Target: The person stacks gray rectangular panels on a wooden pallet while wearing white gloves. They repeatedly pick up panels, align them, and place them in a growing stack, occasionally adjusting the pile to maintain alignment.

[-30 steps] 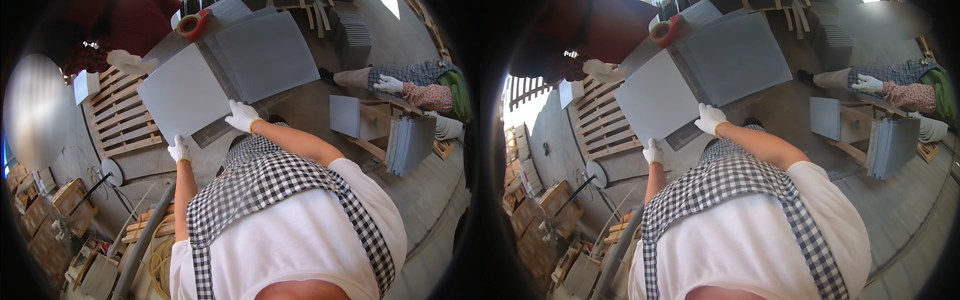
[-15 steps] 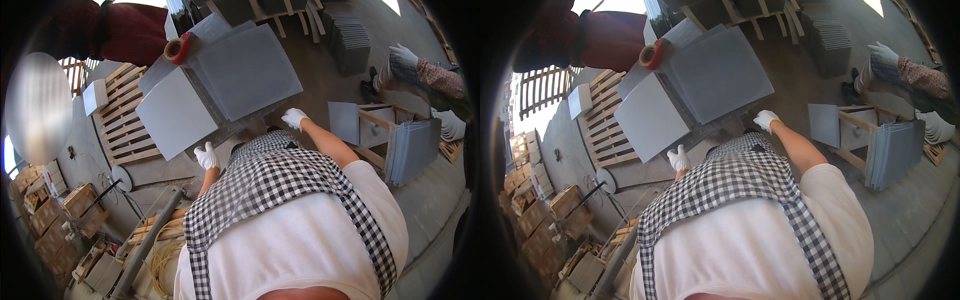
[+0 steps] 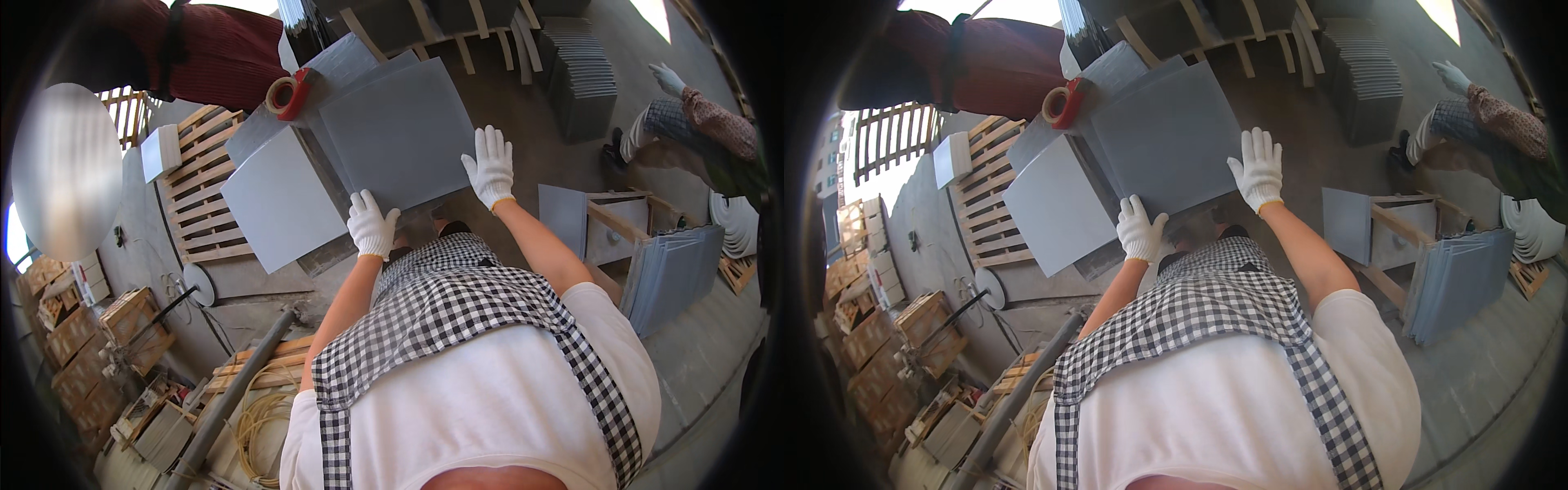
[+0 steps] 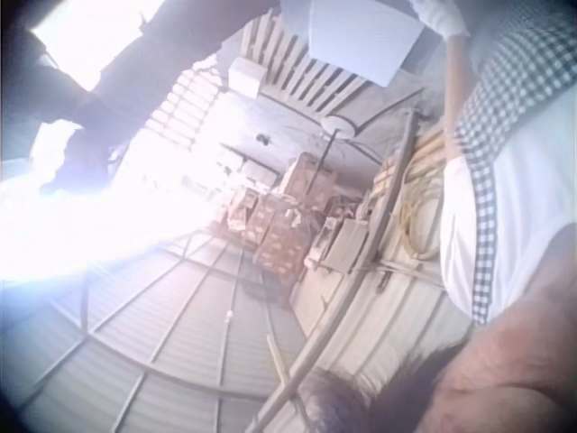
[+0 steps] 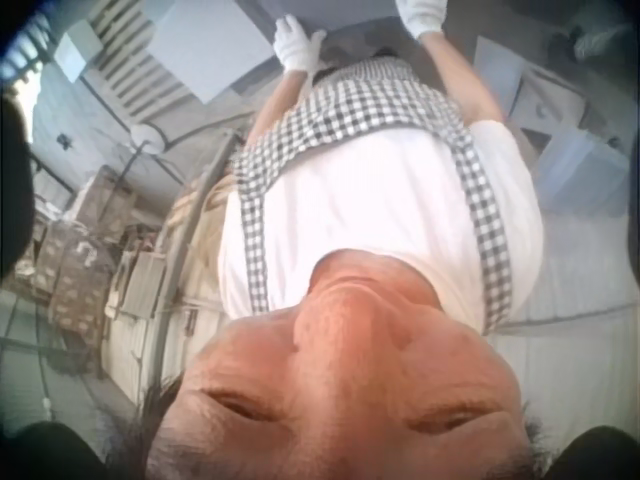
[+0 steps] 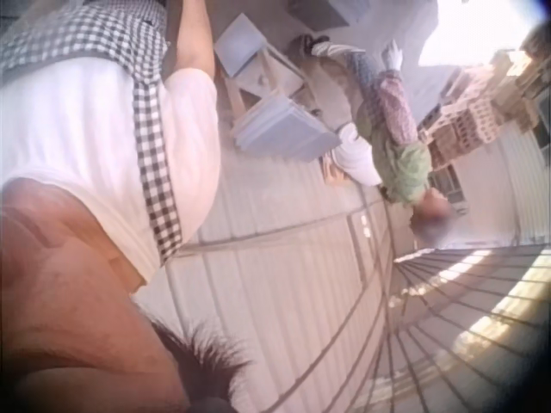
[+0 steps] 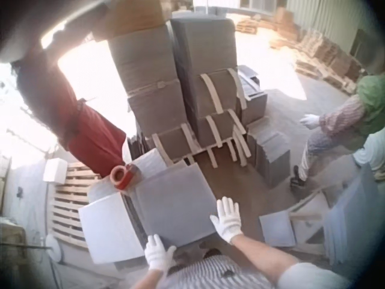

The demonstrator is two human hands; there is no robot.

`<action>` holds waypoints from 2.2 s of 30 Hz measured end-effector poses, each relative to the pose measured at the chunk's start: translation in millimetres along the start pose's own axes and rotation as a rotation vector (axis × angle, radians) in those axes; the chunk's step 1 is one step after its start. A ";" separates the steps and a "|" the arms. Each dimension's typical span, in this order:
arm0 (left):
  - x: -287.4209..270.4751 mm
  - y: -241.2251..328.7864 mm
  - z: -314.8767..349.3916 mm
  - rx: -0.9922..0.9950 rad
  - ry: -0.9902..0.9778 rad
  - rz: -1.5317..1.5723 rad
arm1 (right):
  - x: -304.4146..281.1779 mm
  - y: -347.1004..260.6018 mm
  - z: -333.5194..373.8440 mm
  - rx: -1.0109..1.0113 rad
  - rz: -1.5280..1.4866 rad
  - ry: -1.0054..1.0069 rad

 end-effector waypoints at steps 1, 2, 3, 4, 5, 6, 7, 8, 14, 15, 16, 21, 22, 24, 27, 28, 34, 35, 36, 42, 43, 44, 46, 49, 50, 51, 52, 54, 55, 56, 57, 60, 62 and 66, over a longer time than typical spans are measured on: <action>0.6 3.1 -1.1 0.016 0.021 -0.040 | 4.7 -18.1 -8.3 -0.076 -0.021 -0.052; -0.1 5.2 -2.1 0.027 0.043 -0.081 | 12.9 -32.8 -15.5 -0.158 -0.045 -0.107; 4.7 3.1 -3.4 0.007 -0.018 -0.054 | 17.6 -34.3 -25.5 -0.135 -0.022 -0.068; 5.3 1.4 -4.2 0.011 -0.006 -0.066 | 23.6 -37.7 -39.5 -0.132 -0.019 -0.067; 5.8 0.0 -2.9 0.019 0.003 -0.077 | 23.6 -40.0 -58.2 -0.126 -0.013 -0.068; 6.4 -1.5 -0.9 0.024 0.011 -0.088 | 23.9 -42.5 -78.2 -0.122 -0.007 -0.069; 6.4 0.4 -2.2 0.026 0.011 -0.079 | 25.6 -40.9 -101.7 -0.105 0.032 -0.069; 6.3 0.7 -3.1 0.024 0.009 -0.087 | 32.9 -40.4 -123.4 -0.095 0.041 -0.005; 4.1 5.4 -11.8 -0.016 -0.016 -0.016 | 75.3 -157.4 -184.1 -0.264 -0.194 0.002; 2.7 4.2 -11.9 -0.007 0.023 -0.002 | 78.5 -189.9 -176.9 -0.343 -0.227 -0.048; 2.6 2.3 -7.4 0.004 0.059 0.015 | 75.5 -220.0 -160.7 -0.419 -0.257 -0.102; 14.0 -21.5 24.2 -0.136 0.244 0.247 | 71.1 -291.8 -58.4 -0.778 -0.316 -0.372; 16.8 -25.6 32.0 -0.174 0.209 0.272 | 69.1 -280.6 -34.6 -0.807 -0.351 -0.373; 24.9 -36.0 45.4 -0.256 0.138 0.333 | 60.3 -250.4 4.8 -0.829 -0.426 -0.428; 11.6 -21.3 43.9 -0.201 0.145 0.358 | 34.5 -162.6 -8.8 -0.653 -0.441 -0.418; 9.1 -18.7 39.3 -0.184 0.146 0.352 | 23.3 -128.0 -27.5 -0.551 -0.390 -0.381; -1.4 4.2 15.1 -0.106 0.163 0.351 | 57.2 98.0 -64.0 0.192 -0.013 -0.068; -2.0 8.5 9.8 -0.085 0.159 0.348 | 79.1 127.8 -46.3 0.422 -0.266 -0.238; -3.7 11.4 4.4 -0.081 0.166 0.321 | 96.8 143.0 -29.6 0.645 -0.524 -0.409; -8.8 5.2 -12.7 -0.198 0.130 0.264 | 61.6 48.4 3.2 0.636 -1.020 -0.766; -10.2 5.1 -15.9 -0.213 0.123 0.261 | 56.9 44.4 -0.6 0.646 -0.962 -0.840; -12.4 4.6 -18.4 -0.228 0.116 0.259 | 53.5 40.6 -4.3 0.653 -0.901 -0.912; -13.3 1.5 -22.8 -0.249 0.042 0.284 | 46.5 36.3 -12.6 0.631 -0.819 -0.950; -10.8 -9.7 -28.0 -0.269 -0.066 0.358 | 28.1 37.7 -39.2 0.513 -0.758 -0.807; -9.0 -7.9 -28.0 -0.248 -0.087 0.410 | 17.1 36.2 -52.6 0.438 -0.768 -0.765; -7.1 -5.2 -29.9 -0.225 -0.108 0.460 | 7.8 38.0 -62.3 0.448 -0.755 -0.772; -4.5 -4.6 -29.5 -0.211 -0.120 0.514 | -13.2 31.5 -81.0 0.446 -0.741 -0.780; -0.4 7.1 -27.5 -0.174 -0.131 0.591 | -31.9 28.2 -110.6 0.352 -0.661 -0.820; 0.3 11.8 -26.3 -0.161 -0.133 0.638 | -42.9 23.7 -123.2 0.301 -0.648 -0.766; -2.6 17.4 -28.7 -0.145 -0.134 0.681 | -51.5 21.8 -135.6 0.255 -0.592 -0.764; 0.5 20.5 -29.7 -0.177 -0.208 0.755 | -62.2 16.0 -151.0 0.190 -0.565 -0.729; -5.8 20.9 -26.4 -0.293 -0.370 0.980 | -107.5 -21.2 -181.2 0.006 -0.444 -0.675; -22.9 17.9 -23.5 -0.390 -0.379 1.142 | -144.3 -58.8 -186.6 -0.188 -0.374 -0.588; -87.8 6.0 -35.1 -0.354 -0.227 1.353 | -193.1 -128.0 -166.1 -0.435 -0.215 -0.479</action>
Point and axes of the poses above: each hand's wrist, its own z-axis away from the middle knuckle, its own x-axis out of the palm, y = z × x, the point moved 8 cm from there along -z, towards the middle knuckle, and after that the axes turned 3 degrees about y, right-handed, at the moved point
